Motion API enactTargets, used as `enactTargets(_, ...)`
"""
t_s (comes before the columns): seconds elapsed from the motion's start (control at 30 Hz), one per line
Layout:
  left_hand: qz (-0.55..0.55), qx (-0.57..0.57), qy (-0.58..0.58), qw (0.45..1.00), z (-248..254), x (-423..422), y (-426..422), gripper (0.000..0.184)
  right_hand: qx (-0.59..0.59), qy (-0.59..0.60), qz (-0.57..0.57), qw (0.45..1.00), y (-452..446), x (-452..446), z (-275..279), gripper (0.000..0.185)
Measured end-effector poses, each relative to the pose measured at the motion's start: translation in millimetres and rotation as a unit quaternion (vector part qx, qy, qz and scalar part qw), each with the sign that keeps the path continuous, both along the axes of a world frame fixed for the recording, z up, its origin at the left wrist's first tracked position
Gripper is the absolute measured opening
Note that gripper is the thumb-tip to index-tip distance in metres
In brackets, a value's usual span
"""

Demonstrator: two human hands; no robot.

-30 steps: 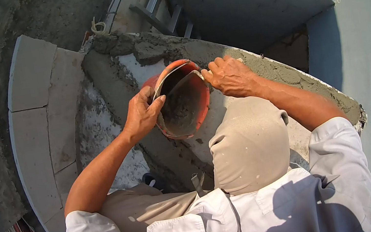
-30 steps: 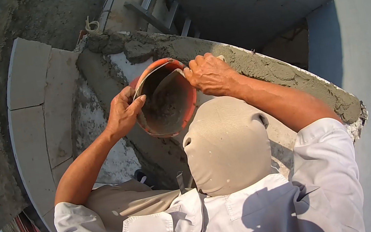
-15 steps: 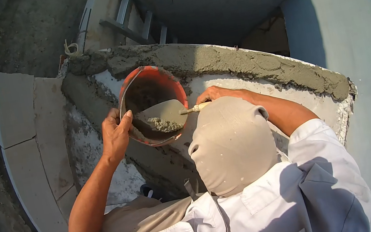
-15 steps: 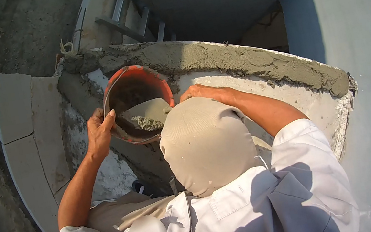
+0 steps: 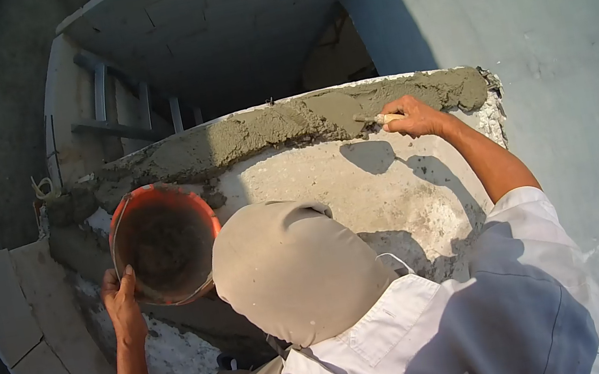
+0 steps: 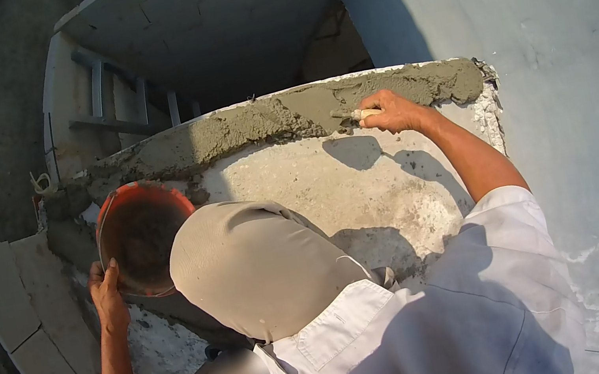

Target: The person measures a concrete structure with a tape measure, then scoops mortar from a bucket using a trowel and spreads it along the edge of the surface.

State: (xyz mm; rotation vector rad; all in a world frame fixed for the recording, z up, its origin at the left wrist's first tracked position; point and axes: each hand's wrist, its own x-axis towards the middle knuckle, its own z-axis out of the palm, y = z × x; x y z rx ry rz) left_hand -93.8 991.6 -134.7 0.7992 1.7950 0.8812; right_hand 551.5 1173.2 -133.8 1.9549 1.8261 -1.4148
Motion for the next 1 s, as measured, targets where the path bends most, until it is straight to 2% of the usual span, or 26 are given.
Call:
enactTargets(0.07,-0.001,0.003,0.009,1.0,1.5,1.0,0.5,0.027,0.078,-0.033,0.009,0.996,6.5,41.0,-4.1,0.025)
enactTargets(0.1,-0.001,0.003,0.015,1.0,2.7,2.5,0.8,0.028,0.164,-0.088,0.043,0.982,6.9,59.1,-8.8,0.025)
enactTargets(0.17,-0.002,0.003,0.021,1.0,3.4,2.1,0.6,0.028,0.329,-0.196,0.109,0.917,7.2,81.2,-16.7,0.025)
enactTargets(0.2,-0.002,0.002,0.02,1.0,1.8,1.1,0.5,0.028,0.291,-0.246,0.118,0.917,5.8,76.9,-5.6,0.024)
enactTargets(0.3,-0.011,0.002,0.018,1.0,2.1,2.5,1.6,0.028,0.343,-0.286,0.18,0.877,-8.2,96.4,-32.2,0.028)
enactTargets(0.33,-0.014,0.002,0.019,1.0,2.8,2.1,2.0,0.028,0.329,-0.289,0.168,0.883,-14.6,98.9,-33.2,0.035)
enactTargets(0.43,-0.029,0.004,0.022,0.999,0.2,1.1,-2.2,0.027,0.353,-0.299,0.154,0.873,-23.2,98.5,-10.6,0.035)
enactTargets(0.57,-0.025,0.0,0.005,1.0,3.6,2.3,-1.2,0.026,0.311,-0.341,0.1,0.881,-22.2,95.4,0.9,0.036)
enactTargets(0.77,-0.03,-0.001,-0.002,1.0,3.2,1.2,-0.4,0.024,0.301,-0.365,0.112,0.874,-22.6,83.6,-15.1,0.036)
enactTargets(0.87,-0.028,-0.005,-0.012,1.0,3.1,-2.1,-1.1,0.023,0.287,-0.415,0.167,0.847,-12.5,97.2,-43.9,0.038)
enactTargets(1.0,-0.029,-0.003,-0.005,1.0,1.0,-7.3,-5.6,0.023,0.276,-0.411,0.158,0.854,-10.4,84.2,-19.4,0.043)
